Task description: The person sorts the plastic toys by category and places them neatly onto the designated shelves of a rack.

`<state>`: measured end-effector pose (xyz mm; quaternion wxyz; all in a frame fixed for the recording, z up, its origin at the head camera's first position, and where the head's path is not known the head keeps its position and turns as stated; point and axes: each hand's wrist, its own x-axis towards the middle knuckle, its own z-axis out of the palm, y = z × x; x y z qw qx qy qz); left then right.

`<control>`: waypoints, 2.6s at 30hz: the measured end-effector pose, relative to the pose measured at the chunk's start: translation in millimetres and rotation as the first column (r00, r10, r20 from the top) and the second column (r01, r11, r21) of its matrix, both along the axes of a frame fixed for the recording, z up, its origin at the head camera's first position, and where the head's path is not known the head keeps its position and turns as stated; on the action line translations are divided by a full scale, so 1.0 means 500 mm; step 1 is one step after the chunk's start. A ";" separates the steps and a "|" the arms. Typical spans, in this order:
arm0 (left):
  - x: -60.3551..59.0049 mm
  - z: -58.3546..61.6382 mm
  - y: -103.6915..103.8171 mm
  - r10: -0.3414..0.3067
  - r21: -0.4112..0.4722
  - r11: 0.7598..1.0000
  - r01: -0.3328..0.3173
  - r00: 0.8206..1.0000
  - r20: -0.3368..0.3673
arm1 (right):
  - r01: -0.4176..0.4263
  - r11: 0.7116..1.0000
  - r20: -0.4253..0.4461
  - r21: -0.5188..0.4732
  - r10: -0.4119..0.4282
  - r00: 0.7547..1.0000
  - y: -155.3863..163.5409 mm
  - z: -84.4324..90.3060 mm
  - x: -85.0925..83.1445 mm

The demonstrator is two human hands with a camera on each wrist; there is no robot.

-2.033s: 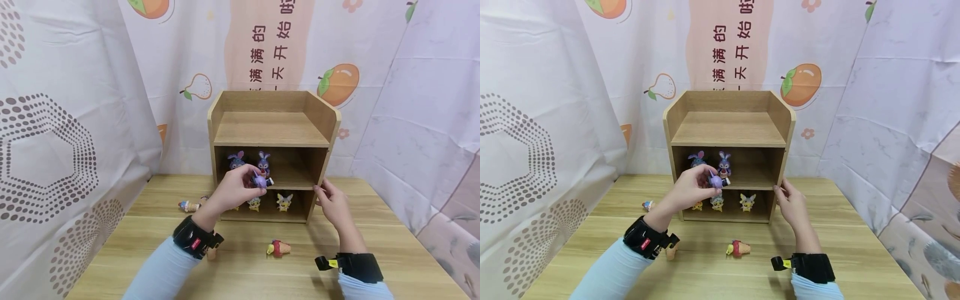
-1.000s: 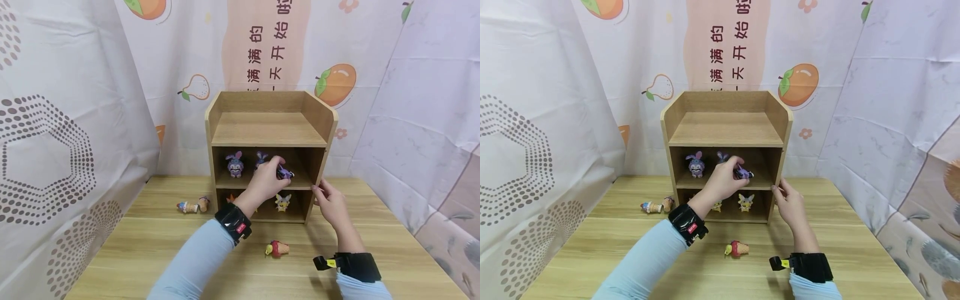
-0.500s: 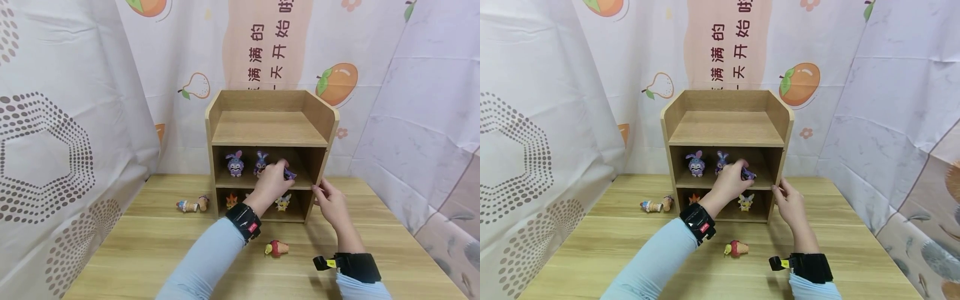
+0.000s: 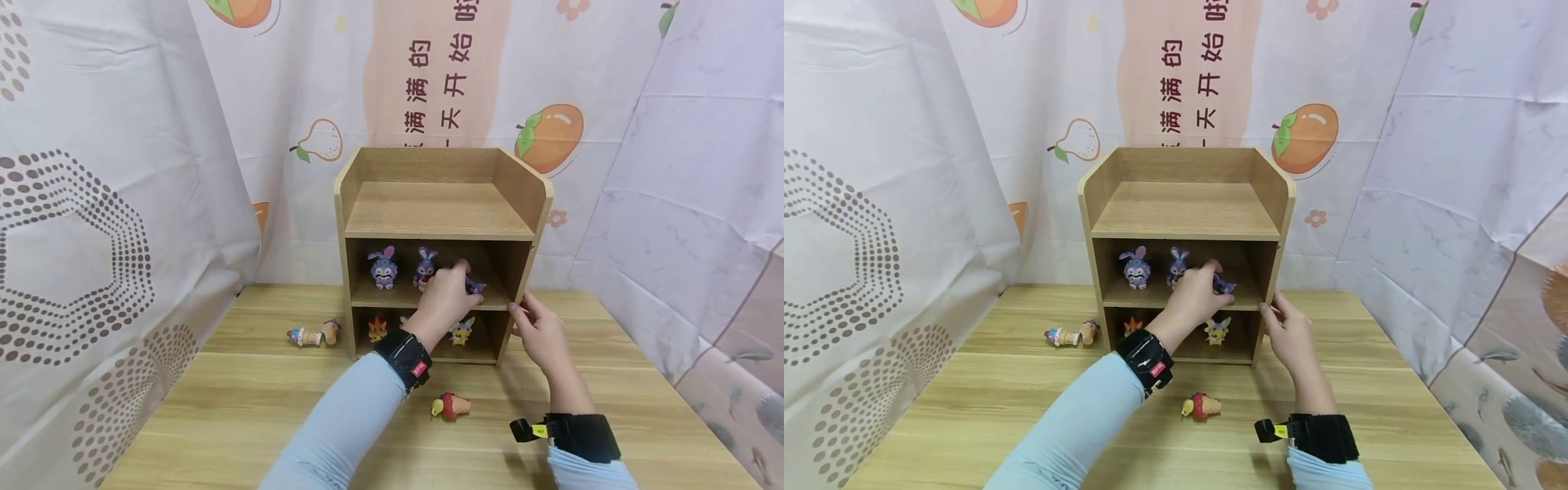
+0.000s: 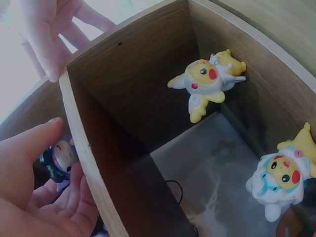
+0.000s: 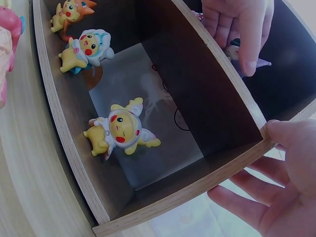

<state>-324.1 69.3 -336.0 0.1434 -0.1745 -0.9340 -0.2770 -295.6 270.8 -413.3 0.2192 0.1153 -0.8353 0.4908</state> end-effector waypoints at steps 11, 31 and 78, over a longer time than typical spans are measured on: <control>0.010 0.012 -0.022 -0.031 -0.027 0.999 0.032 0.999 0.036 | 0.001 1.000 0.007 0.002 -0.001 1.000 -0.002 0.001 0.002; -0.006 0.010 -0.028 -0.163 -0.259 0.960 0.107 0.965 -0.207 | -0.004 1.000 0.002 -0.001 0.004 1.000 -0.001 0.003 -0.001; 0.060 0.025 -0.130 -0.331 -0.056 0.943 0.327 0.912 -0.243 | -0.010 1.000 0.024 -0.011 0.010 1.000 -0.002 0.010 0.001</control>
